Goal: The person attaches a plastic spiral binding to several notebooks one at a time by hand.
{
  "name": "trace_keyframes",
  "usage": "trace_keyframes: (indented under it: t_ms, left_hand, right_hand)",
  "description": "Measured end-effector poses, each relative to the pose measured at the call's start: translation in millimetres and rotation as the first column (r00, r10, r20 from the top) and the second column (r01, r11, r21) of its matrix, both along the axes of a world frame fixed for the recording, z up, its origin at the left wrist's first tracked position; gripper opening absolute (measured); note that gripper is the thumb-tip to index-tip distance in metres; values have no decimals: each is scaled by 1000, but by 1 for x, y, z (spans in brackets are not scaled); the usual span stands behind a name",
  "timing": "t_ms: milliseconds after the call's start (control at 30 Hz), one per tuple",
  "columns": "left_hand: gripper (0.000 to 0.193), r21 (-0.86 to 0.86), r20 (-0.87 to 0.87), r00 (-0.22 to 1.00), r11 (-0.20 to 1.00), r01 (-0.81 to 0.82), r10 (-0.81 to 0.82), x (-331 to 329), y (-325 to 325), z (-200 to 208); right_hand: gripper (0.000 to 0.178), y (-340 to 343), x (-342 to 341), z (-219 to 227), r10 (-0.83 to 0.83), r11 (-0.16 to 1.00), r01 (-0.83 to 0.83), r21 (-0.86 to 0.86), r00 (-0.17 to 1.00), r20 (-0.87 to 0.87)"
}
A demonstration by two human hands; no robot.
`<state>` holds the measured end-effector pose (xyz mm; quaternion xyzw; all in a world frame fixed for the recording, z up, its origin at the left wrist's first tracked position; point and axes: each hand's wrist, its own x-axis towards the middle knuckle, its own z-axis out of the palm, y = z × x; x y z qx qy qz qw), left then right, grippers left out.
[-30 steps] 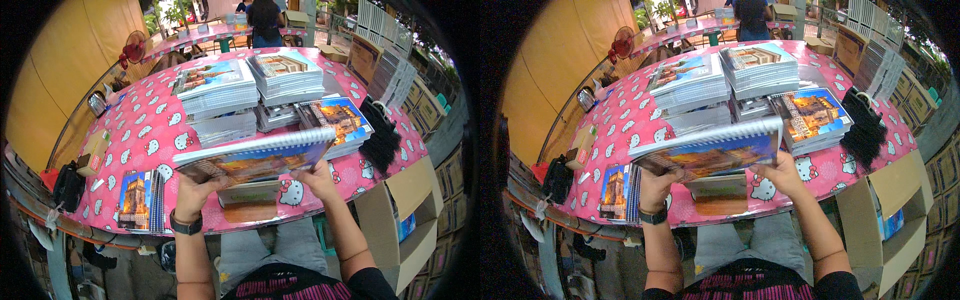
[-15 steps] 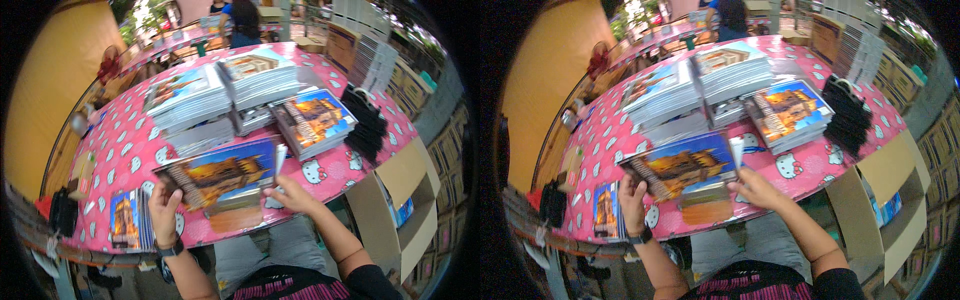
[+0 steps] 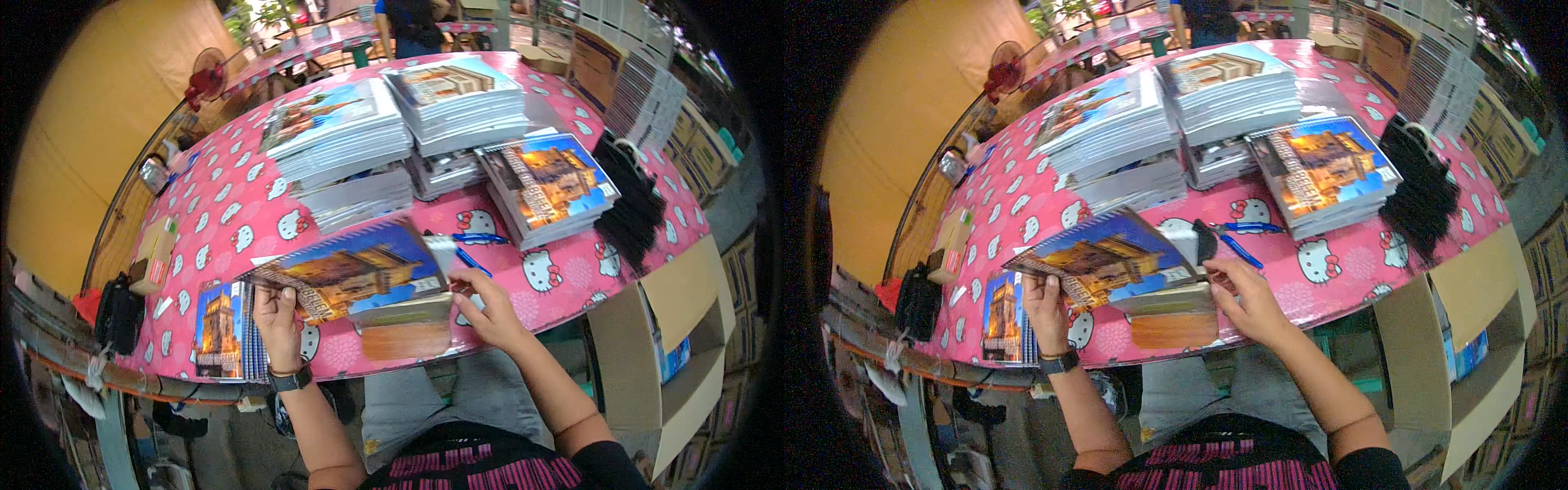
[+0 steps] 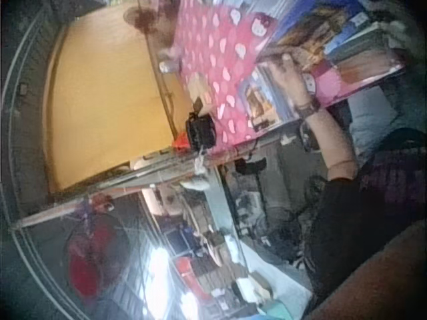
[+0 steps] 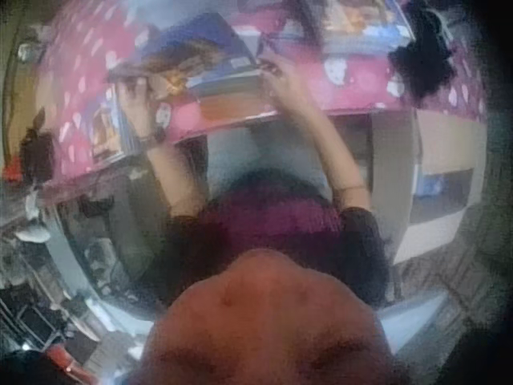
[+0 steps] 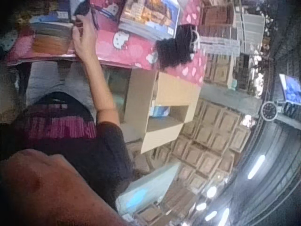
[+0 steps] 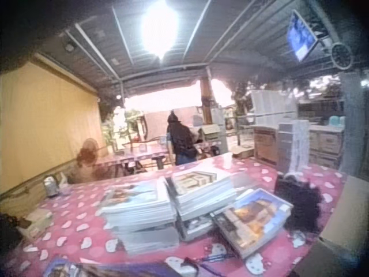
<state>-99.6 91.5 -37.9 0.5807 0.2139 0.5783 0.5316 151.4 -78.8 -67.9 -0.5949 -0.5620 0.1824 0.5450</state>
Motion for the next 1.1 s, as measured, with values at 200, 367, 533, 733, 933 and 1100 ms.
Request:
trace_keyframes:
  t_ms: [200,367,533,733,933,1100]
  left_hand:
    - [39,-29,210,973,996,-90,94,-15,1,-17]
    - [29,116,124,992,993,-23,9,12,2,18]
    - [21,203,26,999,978,-51,47,25,-11,32]
    - [17,262,-110,992,960,96,-69,35,-28,46]
    - [19,216,-182,977,965,149,-110,35,-29,40]
    - [16,279,-321,946,950,138,-43,47,-23,47]
  right_hand:
    - [35,9,-4,-1,37,997,-35,67,999,-30]
    - [40,16,-22,31,-20,969,103,224,938,-347]
    - [23,5,-5,18,3,993,47,112,915,-404]
    - [12,-7,1,3,-97,944,212,254,911,-400]
    - [6,-6,5,-5,-136,956,231,180,895,-425]
    - [7,-8,14,-45,-178,984,175,-41,920,-348]
